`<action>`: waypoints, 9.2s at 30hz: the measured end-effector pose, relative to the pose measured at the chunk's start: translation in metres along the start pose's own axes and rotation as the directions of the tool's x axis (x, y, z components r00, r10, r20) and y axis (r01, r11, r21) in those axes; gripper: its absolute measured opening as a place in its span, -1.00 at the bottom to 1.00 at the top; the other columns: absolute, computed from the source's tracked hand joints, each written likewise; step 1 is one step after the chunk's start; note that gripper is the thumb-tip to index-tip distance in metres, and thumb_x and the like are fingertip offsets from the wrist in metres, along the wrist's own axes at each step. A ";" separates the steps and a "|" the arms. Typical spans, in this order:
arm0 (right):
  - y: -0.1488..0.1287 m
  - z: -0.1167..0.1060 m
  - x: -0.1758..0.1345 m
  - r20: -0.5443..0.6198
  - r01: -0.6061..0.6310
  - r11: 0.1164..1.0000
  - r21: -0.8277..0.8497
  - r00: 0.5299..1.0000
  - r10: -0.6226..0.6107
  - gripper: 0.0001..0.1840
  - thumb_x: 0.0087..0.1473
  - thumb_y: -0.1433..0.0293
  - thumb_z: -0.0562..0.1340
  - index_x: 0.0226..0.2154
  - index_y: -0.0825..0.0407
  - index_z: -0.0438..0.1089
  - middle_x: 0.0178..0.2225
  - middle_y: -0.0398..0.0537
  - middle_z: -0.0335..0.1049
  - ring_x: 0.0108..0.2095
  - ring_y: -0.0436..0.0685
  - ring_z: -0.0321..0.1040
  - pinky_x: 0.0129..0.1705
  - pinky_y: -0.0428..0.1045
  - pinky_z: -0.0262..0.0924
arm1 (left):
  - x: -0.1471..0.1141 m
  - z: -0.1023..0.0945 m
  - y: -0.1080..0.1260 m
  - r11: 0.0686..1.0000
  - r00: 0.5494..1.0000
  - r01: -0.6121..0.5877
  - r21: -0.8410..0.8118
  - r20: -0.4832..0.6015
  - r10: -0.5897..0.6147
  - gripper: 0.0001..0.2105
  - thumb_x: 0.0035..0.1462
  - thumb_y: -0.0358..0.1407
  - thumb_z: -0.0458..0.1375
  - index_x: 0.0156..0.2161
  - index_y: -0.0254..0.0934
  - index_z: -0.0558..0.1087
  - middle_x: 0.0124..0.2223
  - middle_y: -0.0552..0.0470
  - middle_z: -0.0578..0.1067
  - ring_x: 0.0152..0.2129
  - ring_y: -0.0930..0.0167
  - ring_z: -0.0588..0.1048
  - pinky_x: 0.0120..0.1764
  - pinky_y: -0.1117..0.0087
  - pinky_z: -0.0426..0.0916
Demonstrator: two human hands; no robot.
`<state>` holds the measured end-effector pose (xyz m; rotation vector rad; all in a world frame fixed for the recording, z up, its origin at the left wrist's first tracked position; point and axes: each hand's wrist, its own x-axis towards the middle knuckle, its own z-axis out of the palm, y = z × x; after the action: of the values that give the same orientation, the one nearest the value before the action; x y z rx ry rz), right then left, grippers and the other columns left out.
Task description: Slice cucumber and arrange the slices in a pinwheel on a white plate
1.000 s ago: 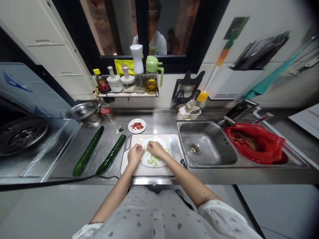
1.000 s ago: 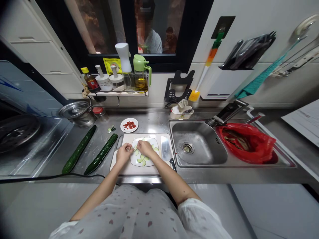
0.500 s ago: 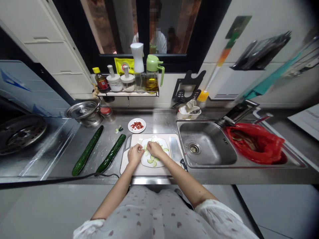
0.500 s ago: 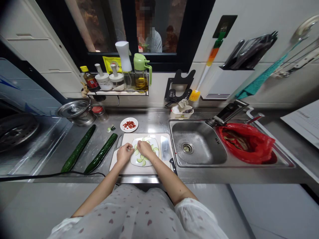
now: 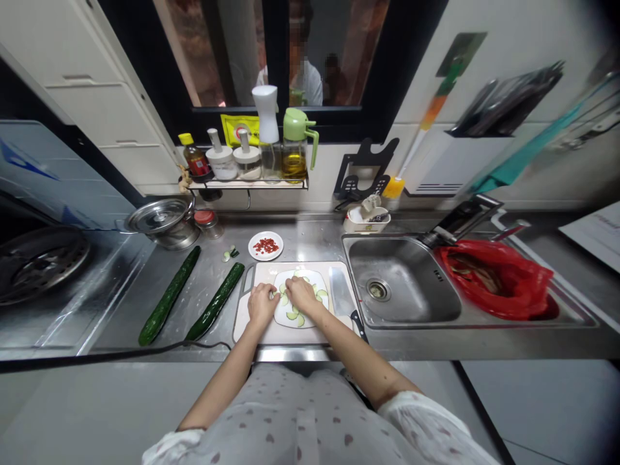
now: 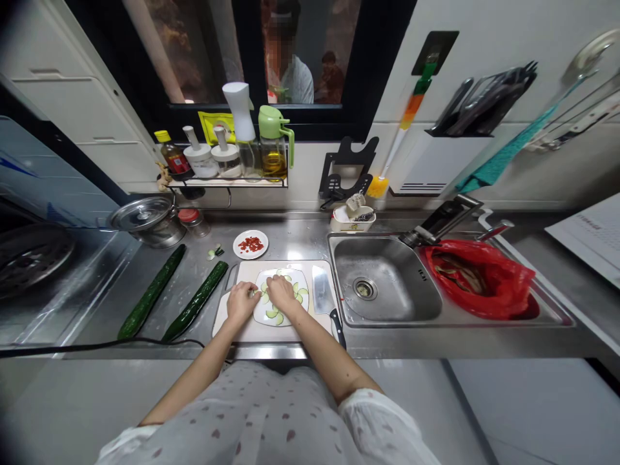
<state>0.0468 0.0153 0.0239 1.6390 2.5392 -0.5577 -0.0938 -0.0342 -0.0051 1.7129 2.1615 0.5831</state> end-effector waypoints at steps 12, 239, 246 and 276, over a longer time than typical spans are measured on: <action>0.004 0.008 -0.017 -0.062 -0.083 0.996 0.013 0.995 0.084 -0.75 0.27 0.37 0.03 -0.12 0.03 0.37 -0.08 0.10 0.35 -0.02 0.21 0.21 -0.17 0.00 0.11 | -0.004 0.002 0.001 1.000 1.000 0.014 0.004 -0.013 -0.014 -0.87 0.13 -0.22 0.14 -0.28 -0.16 0.50 -0.18 -0.01 0.48 -0.16 0.28 0.37 -0.14 0.33 0.23; 0.064 0.006 0.013 -0.276 0.046 0.997 0.065 0.961 -0.026 -0.84 0.17 0.38 0.14 -0.31 0.02 0.44 -0.17 0.04 0.30 -0.09 0.20 0.07 -0.11 0.04 -0.03 | 0.070 0.017 0.056 0.987 0.955 -0.147 0.060 0.270 0.126 -0.81 0.05 -0.20 0.23 -0.22 -0.17 0.43 -0.19 0.00 0.48 -0.13 0.25 0.38 -0.06 0.24 0.16; 0.064 -0.003 0.009 -0.296 0.033 0.994 0.105 0.955 0.000 -0.83 0.18 0.37 0.13 -0.31 0.00 0.44 -0.17 0.02 0.31 -0.10 0.19 0.08 -0.10 0.04 -0.02 | 0.071 0.009 0.057 0.992 0.960 -0.125 0.007 0.253 0.119 -0.85 0.08 -0.22 0.20 -0.22 -0.17 0.45 -0.21 0.01 0.49 -0.16 0.27 0.39 -0.09 0.27 0.17; 0.040 0.013 -0.089 -0.580 0.180 0.862 0.475 0.800 0.152 -0.82 0.17 0.37 0.09 -0.34 -0.06 0.40 -0.33 -0.03 0.42 -0.19 0.20 0.28 -0.09 0.10 0.16 | 0.127 -0.044 -0.025 0.982 0.985 0.174 0.077 -0.033 -0.172 -0.80 0.11 -0.22 0.10 -0.20 -0.15 0.52 -0.17 -0.08 0.54 -0.14 0.21 0.43 -0.12 0.26 0.22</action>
<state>0.1189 -0.0513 0.0229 2.2944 3.0253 -0.9009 -0.1654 0.0791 0.0201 1.5421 2.3511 0.4820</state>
